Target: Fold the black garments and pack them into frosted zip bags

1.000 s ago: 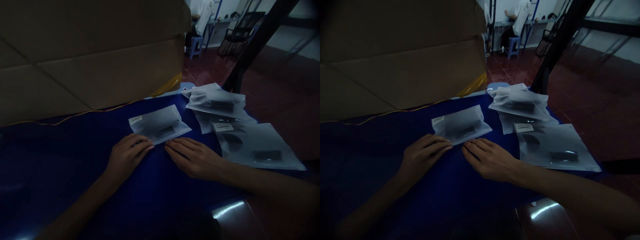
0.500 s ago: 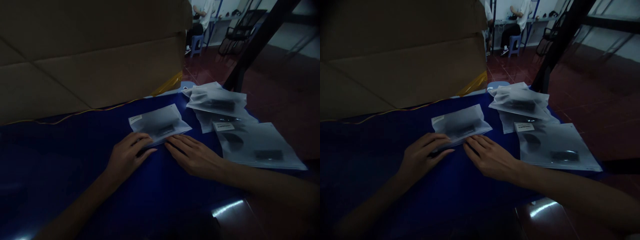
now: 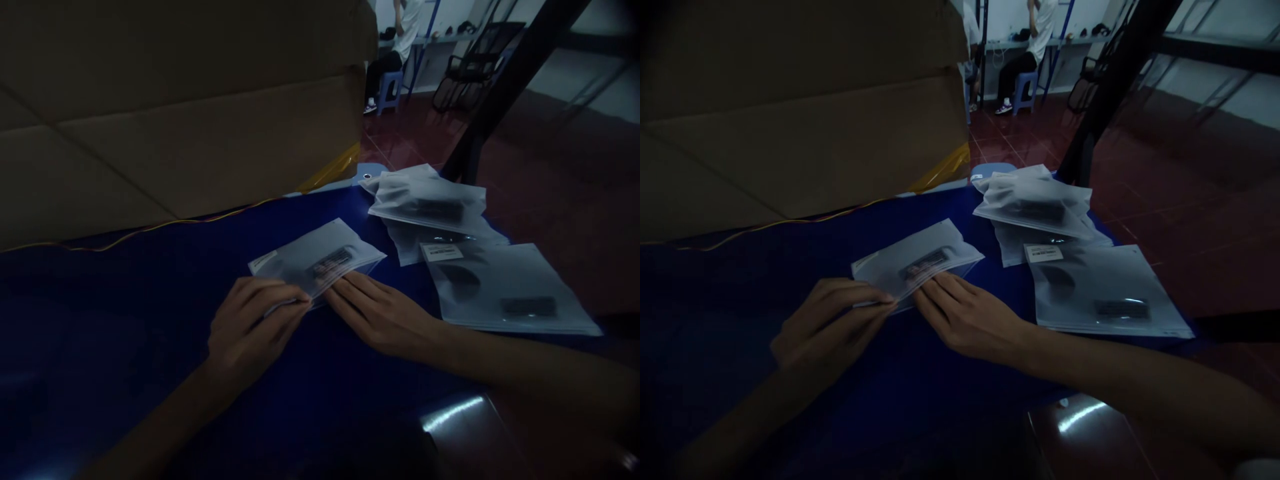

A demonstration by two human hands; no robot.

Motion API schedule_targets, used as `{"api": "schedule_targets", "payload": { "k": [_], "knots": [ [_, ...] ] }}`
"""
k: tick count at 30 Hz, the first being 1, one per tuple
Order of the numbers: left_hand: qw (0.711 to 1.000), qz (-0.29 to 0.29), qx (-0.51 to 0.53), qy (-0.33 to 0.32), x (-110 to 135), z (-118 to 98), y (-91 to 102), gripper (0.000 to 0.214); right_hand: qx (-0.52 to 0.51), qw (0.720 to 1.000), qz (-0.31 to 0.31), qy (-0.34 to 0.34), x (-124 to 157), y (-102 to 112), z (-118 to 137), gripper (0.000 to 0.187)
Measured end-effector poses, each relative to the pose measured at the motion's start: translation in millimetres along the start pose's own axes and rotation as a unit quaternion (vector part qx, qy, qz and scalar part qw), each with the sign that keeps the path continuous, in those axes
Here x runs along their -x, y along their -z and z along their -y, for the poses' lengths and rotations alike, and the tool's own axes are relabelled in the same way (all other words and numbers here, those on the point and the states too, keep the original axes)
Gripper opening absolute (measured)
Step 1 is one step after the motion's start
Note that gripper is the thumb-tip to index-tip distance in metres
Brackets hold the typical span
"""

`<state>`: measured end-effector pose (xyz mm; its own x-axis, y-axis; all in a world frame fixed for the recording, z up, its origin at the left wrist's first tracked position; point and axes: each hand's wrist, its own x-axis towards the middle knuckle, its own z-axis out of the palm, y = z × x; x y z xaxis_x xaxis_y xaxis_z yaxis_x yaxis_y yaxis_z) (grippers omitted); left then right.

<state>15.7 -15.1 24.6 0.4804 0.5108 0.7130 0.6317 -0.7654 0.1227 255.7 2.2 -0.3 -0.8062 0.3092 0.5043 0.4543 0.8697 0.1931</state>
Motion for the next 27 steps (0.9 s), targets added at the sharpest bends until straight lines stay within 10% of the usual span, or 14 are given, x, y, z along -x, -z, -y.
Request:
{"api": "schedule_targets", "payload": {
  "k": [13,27],
  "knots": [
    [0.992,0.063,-0.076,0.084,9.8,-2.8,-11.7,0.056,-0.04,0.998,0.052,-0.022,-4.8,-4.5,-0.5,0.047],
    [0.995,0.074,-0.021,-0.061,13.3,-13.9,-16.3,0.048,0.065,0.997,0.037,-0.029,-1.5,-15.0,4.2,0.03]
  ]
}}
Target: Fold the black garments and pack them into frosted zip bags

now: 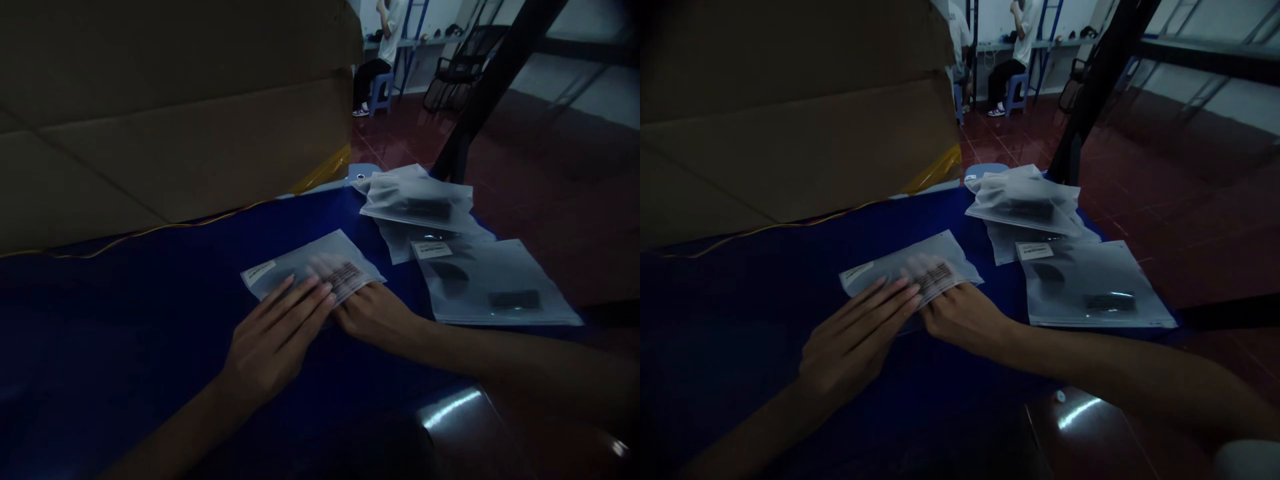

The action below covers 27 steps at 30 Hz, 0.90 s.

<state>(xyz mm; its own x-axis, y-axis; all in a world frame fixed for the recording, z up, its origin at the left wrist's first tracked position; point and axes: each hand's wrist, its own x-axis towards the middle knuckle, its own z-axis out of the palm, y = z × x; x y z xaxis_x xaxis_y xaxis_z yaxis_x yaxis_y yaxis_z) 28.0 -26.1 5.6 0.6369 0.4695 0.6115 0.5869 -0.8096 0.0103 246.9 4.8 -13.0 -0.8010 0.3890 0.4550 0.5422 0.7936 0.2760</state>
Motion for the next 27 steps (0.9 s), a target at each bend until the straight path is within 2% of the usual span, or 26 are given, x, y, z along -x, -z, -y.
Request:
{"api": "schedule_targets", "payload": {
  "k": [3,6,12,18,23,27],
  "knots": [
    [0.999,0.027,-0.019,0.008,1.4,1.2,-4.7,0.045,0.001,1.0,-0.028,-0.004,0.4,-1.6,-2.5,0.03],
    [0.995,0.084,-0.031,0.047,0.4,3.4,-8.2,0.047,0.004,0.999,-0.05,0.006,-0.1,0.6,-4.9,0.03],
    [0.982,0.156,0.005,0.105,6.3,16.5,-9.4,0.065,-0.014,0.987,-0.159,0.028,-3.2,10.4,-4.2,0.019],
    [0.963,0.225,0.097,0.108,8.6,29.5,1.1,0.082,-0.082,0.98,-0.175,0.052,0.4,13.1,-0.1,0.016],
    [0.957,0.248,0.113,0.099,6.8,33.4,7.2,0.079,-0.141,0.968,-0.173,0.114,2.3,12.5,0.2,0.015],
    [0.959,0.248,0.095,0.095,11.7,44.2,0.0,0.075,-0.165,0.954,-0.204,0.142,0.9,15.4,3.7,0.016]
  ]
}}
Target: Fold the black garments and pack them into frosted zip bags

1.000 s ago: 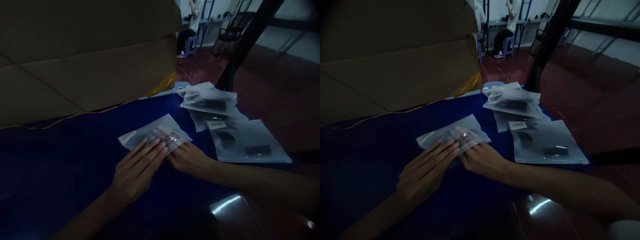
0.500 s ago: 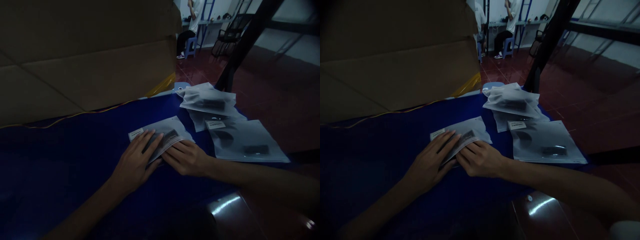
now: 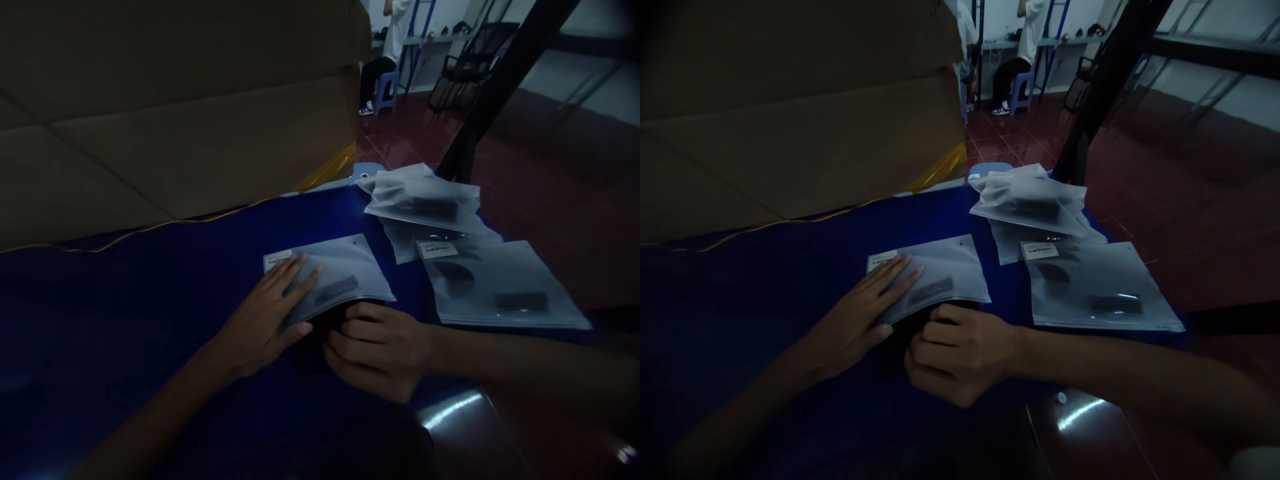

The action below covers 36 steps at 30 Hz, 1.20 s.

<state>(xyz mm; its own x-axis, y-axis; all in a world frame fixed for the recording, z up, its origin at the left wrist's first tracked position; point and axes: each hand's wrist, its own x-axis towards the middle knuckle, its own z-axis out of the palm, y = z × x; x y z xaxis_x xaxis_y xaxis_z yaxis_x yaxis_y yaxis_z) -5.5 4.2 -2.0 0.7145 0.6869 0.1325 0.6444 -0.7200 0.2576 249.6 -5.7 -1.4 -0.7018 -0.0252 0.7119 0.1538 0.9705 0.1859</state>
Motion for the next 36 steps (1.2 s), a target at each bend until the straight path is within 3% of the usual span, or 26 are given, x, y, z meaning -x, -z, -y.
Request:
{"api": "schedule_targets", "payload": {
  "k": [5,11,14,20,24,27,29,31,36],
  "knots": [
    [0.996,-0.049,-0.056,0.043,-6.9,29.5,-8.8,0.066,-0.006,1.0,0.003,0.003,-4.6,1.5,3.5,0.014],
    [0.958,-0.216,-0.151,0.114,-9.2,37.1,-3.9,0.031,0.067,0.991,0.071,-0.09,0.2,1.7,-2.2,0.019],
    [0.962,-0.206,-0.145,0.107,-6.1,34.6,-6.0,0.028,0.078,0.981,0.095,-0.148,4.0,0.7,-4.5,0.022],
    [0.985,-0.12,-0.089,0.084,-7.7,35.6,-9.3,0.049,-0.044,0.96,0.123,-0.247,5.7,5.0,-2.7,0.043],
    [0.988,-0.106,-0.012,0.115,-6.2,29.2,-0.9,0.057,-0.054,0.957,0.112,-0.261,6.7,5.8,-5.8,0.034],
    [0.985,-0.112,0.096,0.086,-3.3,19.6,4.3,0.073,-0.078,0.949,0.102,-0.287,6.1,6.8,-10.9,0.028],
    [0.984,-0.106,0.135,0.047,-2.4,11.8,4.9,0.09,-0.125,0.929,0.074,-0.34,4.0,9.8,-15.1,0.025],
    [0.984,-0.093,0.146,0.027,-2.8,4.3,3.4,0.103,-0.192,0.887,0.052,-0.417,0.6,14.5,-19.8,0.023],
    [0.991,-0.063,0.112,0.04,-4.3,-4.0,0.6,0.106,-0.366,0.723,0.012,-0.585,-6.1,22.1,-31.9,0.014]
  ]
}}
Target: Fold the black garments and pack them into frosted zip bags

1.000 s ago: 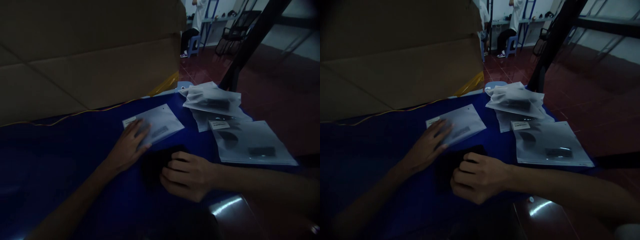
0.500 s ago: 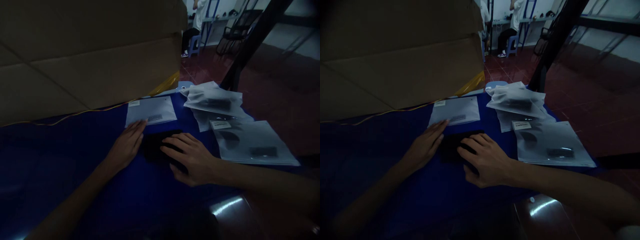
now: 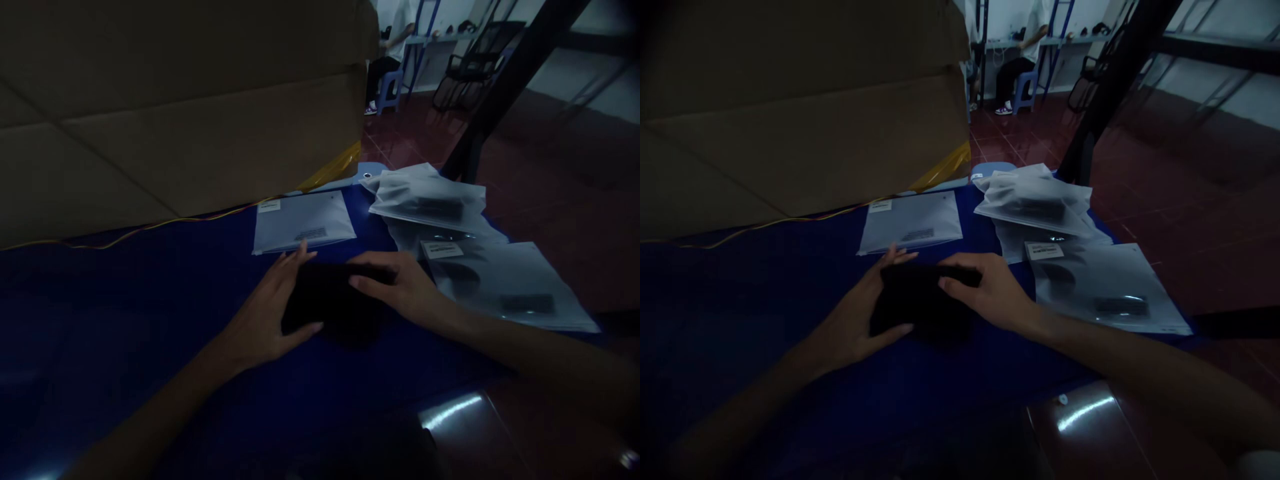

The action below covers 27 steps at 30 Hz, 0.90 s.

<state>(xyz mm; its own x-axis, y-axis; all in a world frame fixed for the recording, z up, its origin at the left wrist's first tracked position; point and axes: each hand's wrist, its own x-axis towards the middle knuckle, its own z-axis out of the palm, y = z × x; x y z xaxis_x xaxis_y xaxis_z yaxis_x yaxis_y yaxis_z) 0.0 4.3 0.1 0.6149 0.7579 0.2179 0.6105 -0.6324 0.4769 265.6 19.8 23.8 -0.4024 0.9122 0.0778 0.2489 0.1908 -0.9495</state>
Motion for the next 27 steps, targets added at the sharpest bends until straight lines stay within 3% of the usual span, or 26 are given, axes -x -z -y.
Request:
{"api": "schedule_targets", "payload": {
  "k": [3,5,10,12,15,17,18,21,22,25,27],
  "knots": [
    [1.0,-0.001,-0.005,-0.011,1.4,1.4,3.1,0.107,-0.113,0.991,-0.018,-0.076,-4.2,2.0,-3.2,0.018],
    [1.0,0.016,0.004,-0.011,2.6,2.3,5.2,0.103,-0.12,0.988,-0.043,-0.089,-6.2,3.4,-7.9,0.021],
    [0.999,0.029,-0.026,0.03,1.9,3.4,2.7,0.099,0.094,0.991,-0.099,-0.01,-8.2,7.4,-20.2,0.04],
    [0.997,0.027,-0.062,0.038,0.8,4.8,-0.3,0.1,0.235,0.965,-0.099,0.052,-7.7,6.9,-24.1,0.05],
    [0.995,0.019,-0.092,0.03,-0.3,7.3,-4.1,0.097,0.438,0.885,-0.096,0.126,-5.7,4.0,-27.4,0.055],
    [0.994,0.007,-0.103,0.031,-0.7,8.4,-5.9,0.092,0.489,0.847,-0.111,0.177,-3.5,1.8,-26.3,0.048],
    [0.994,0.0,-0.107,0.033,-0.8,8.8,-6.5,0.089,0.482,0.843,-0.115,0.21,-1.9,0.6,-24.7,0.042],
    [0.993,-0.018,-0.108,0.031,-1.0,9.4,-7.0,0.085,0.381,0.869,-0.063,0.307,4.8,-4.7,-17.9,0.024],
    [0.994,-0.019,-0.105,0.03,-0.9,9.5,-6.8,0.084,0.35,0.879,-0.024,0.323,7.5,-7.4,-16.1,0.028],
    [0.996,-0.007,-0.084,0.037,0.0,8.5,-5.2,0.076,0.334,0.89,0.083,0.3,14.8,-16.2,-14.7,0.058],
    [0.997,-0.001,-0.064,0.041,0.9,6.6,-3.5,0.073,0.342,0.893,0.118,0.266,16.9,-19.7,-16.2,0.049]
  ]
}}
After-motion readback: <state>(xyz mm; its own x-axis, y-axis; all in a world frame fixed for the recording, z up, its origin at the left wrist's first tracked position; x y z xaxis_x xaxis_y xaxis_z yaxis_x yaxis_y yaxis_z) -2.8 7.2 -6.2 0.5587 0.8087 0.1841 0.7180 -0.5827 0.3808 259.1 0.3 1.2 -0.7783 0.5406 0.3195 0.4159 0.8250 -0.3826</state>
